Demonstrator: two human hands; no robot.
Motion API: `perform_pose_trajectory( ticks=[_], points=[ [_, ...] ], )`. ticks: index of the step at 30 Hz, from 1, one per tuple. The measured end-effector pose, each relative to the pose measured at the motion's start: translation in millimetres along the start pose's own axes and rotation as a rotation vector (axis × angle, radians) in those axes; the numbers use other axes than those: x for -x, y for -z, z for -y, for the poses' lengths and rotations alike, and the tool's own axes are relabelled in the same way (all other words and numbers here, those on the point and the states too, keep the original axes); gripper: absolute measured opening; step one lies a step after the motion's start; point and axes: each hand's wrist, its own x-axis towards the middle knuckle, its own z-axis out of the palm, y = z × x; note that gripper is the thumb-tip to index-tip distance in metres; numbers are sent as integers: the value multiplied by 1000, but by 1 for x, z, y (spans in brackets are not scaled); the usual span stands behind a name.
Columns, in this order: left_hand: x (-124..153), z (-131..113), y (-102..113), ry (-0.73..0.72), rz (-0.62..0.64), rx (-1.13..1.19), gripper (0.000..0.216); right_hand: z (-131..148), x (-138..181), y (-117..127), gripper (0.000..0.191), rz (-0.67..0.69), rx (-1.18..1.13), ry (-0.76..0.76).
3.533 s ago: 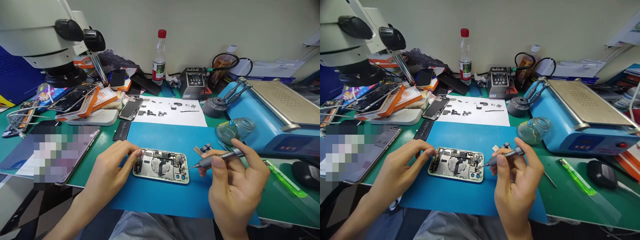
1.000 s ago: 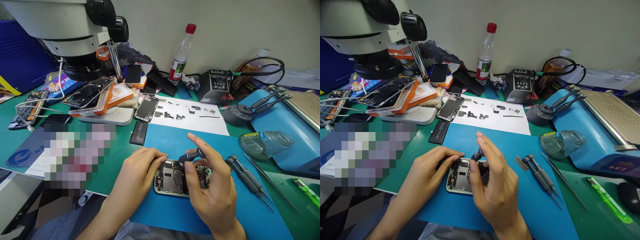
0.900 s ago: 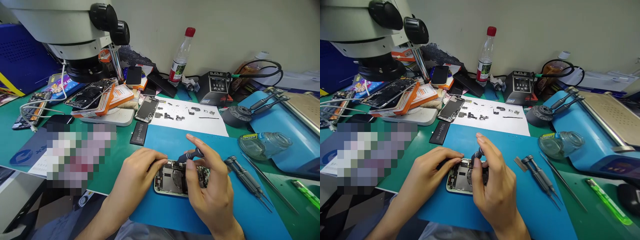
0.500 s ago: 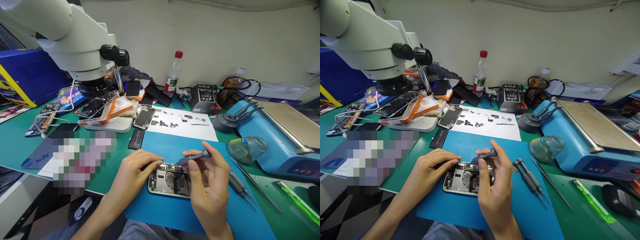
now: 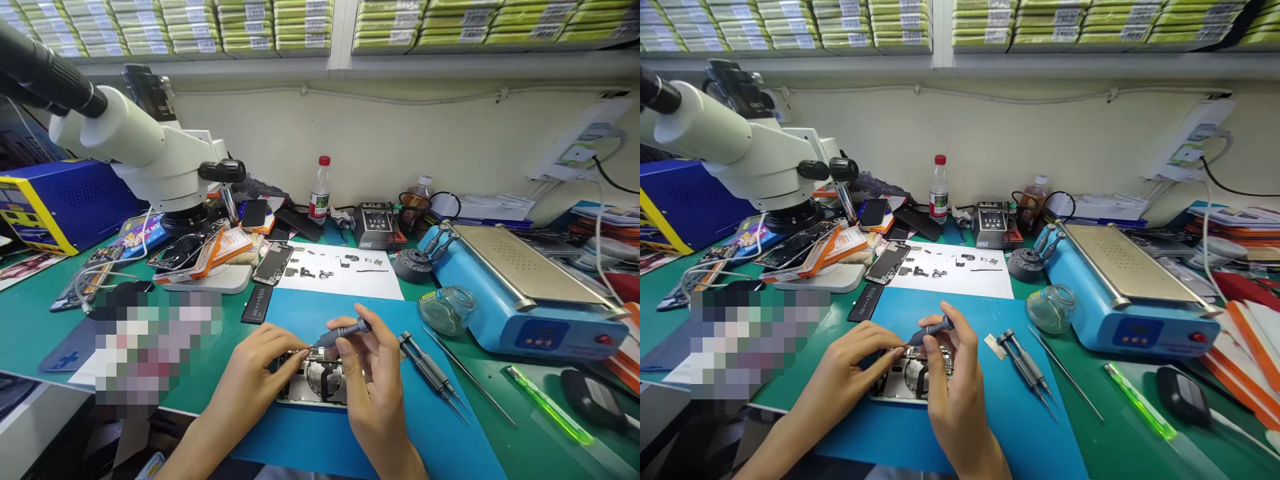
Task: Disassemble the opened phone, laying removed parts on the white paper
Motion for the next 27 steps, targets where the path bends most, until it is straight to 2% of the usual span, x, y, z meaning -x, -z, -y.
perform_pose_trajectory(
  ticks=[4, 8, 11, 14, 20, 27],
  points=[
    [-5, -4, 3, 135, -9, 57, 26, 7, -10, 16, 41, -253, -67, -50],
    [-16, -1, 14, 296, -23, 174, 34, 11, -15, 59, 49, -497, -84, -196],
    [-29, 2, 22, 305, -22, 197, 38, 7, -12, 96, 62, -598, -14, -239],
    [-42, 4, 26, 312, -19, 188, 39, -2, -9, 121, 71, -687, -16, -291],
    [-55, 5, 35, 288, -47, 20, 34, -11, -7, 135, 76, -683, -216, -436],
    [-74, 0, 40, 266, 3, -137, 37, -8, -4, 133, 83, -619, -171, -489]
  ],
)
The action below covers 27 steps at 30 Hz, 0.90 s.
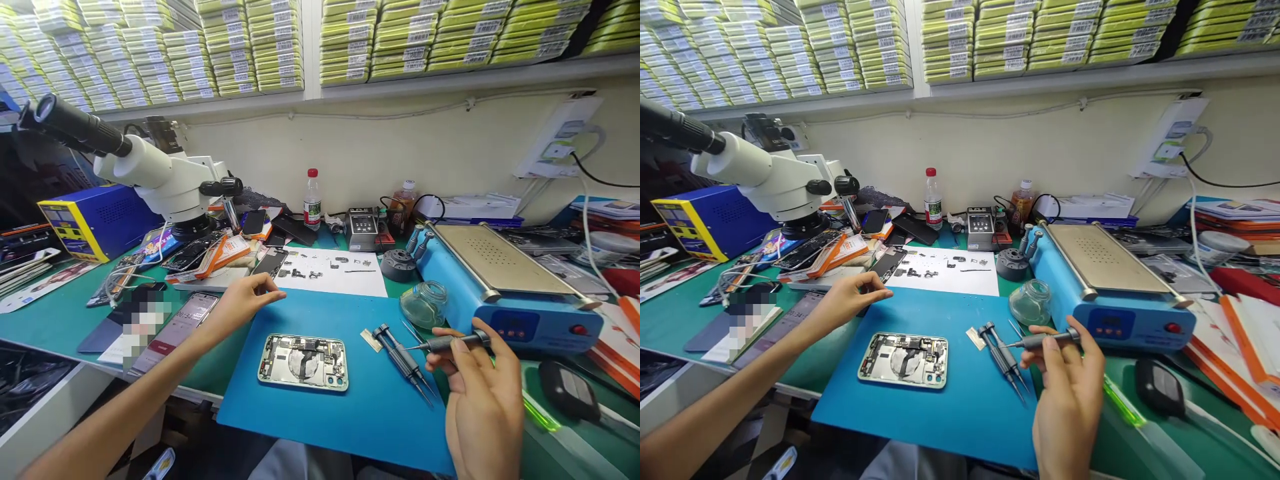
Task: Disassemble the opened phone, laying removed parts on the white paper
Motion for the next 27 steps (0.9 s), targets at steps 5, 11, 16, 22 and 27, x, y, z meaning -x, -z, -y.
perform_pose_trajectory(
  ticks=[5, 11, 16, 22, 27],
  points=[
    [-11, -5, 2, -34, 38, -58, 35, -3, 1, 1, 82, 1, 15, 0],
    [-5, 5, 6, -38, 33, -131, 39, -7, 1, 4, 79, 27, 54, 9],
    [5, 20, 12, -33, 14, -160, 35, -7, 2, 3, 79, 31, 61, -2],
    [13, 33, 34, -12, -103, -232, 26, -9, 1, 1, 77, 39, 72, 11],
    [14, 39, 39, 1, -156, -279, 24, -9, 1, 1, 75, 41, 75, 9]
  ],
)
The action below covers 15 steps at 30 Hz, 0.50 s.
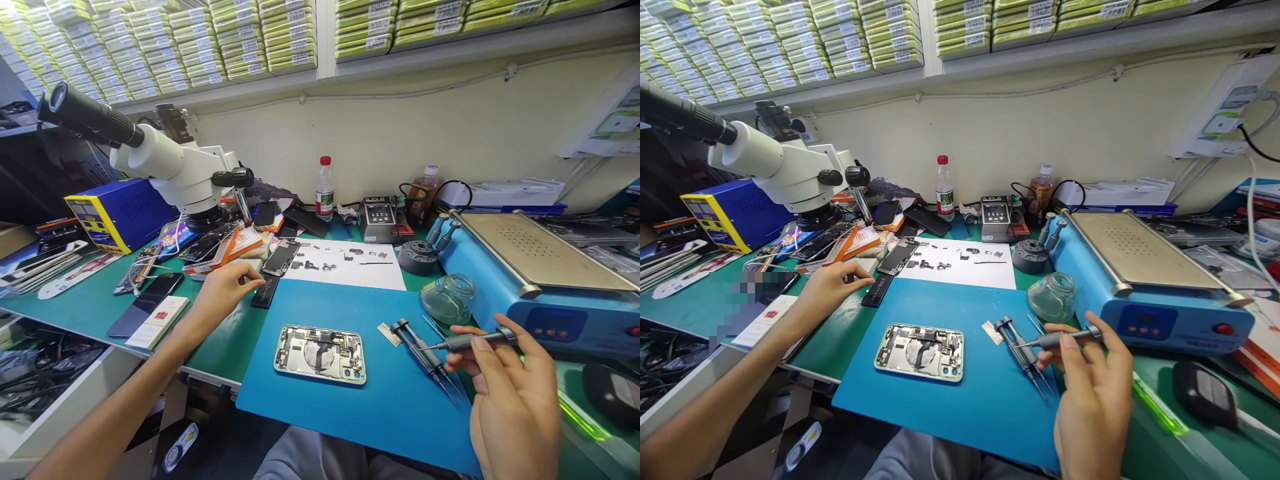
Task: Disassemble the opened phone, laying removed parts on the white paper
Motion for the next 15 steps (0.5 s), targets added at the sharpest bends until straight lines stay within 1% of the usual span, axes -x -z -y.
perform_pose_trajectory(
  ticks=[3, 8, 12, 15],
  points=[
    [-1, -1, -10, -13, 17, -10, 22, 1, 0, 1, 75, -1, 13, -22],
    [-9, -12, -29, -55, 91, -23, 22, 1, 0, 1, 76, 11, 11, -18],
    [-19, -21, -39, -97, 149, -60, 24, 0, 0, 0, 78, -2, 20, -23],
    [-24, -25, -45, -114, 169, -100, 24, 0, 0, -1, 77, 0, 27, -29]
  ],
)
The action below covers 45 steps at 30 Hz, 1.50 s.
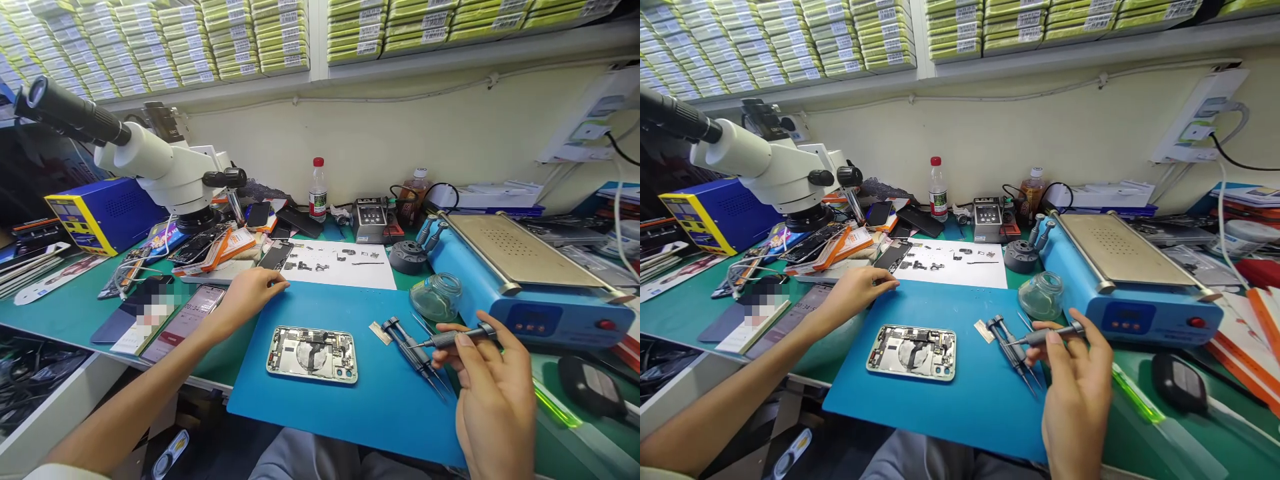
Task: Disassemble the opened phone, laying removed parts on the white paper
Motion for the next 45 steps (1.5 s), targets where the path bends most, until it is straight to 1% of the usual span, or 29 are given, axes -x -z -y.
perform_pose_trajectory(
  ticks=[7, 12, 17, 25, 29, 32, 35, 39, 42, 45],
  points=[
    [-4, 6, -5, -2, 18, -58, 19, 3, 1, -1, 79, 8, 8, 1],
    [-6, 7, -6, -25, -2, -70, 19, 1, 1, 0, 80, 7, 14, -4],
    [-16, -10, -14, -112, 12, -71, 15, -1, 0, 1, 80, 15, 53, -8],
    [-32, -38, -32, -259, 108, -85, 18, -2, 0, 1, 77, 18, 46, -1],
    [-43, -54, -38, -327, 171, -45, 21, -1, 1, 0, 75, 19, 29, 10],
    [-48, -61, -38, -342, 196, 10, 19, 1, 2, -1, 76, 10, 19, 6],
    [-47, -57, -31, -300, 160, 60, 15, 1, 3, -1, 74, 16, 7, 7],
    [-39, -40, -21, -230, 99, 80, 13, -1, 2, -2, 71, 28, 4, 10],
    [-31, -31, -21, -227, 86, 49, 12, -3, 2, -2, 71, 27, 3, 4],
    [-25, -30, -26, -259, 84, -5, 11, -2, 2, -1, 74, 26, 17, -13]
  ],
)
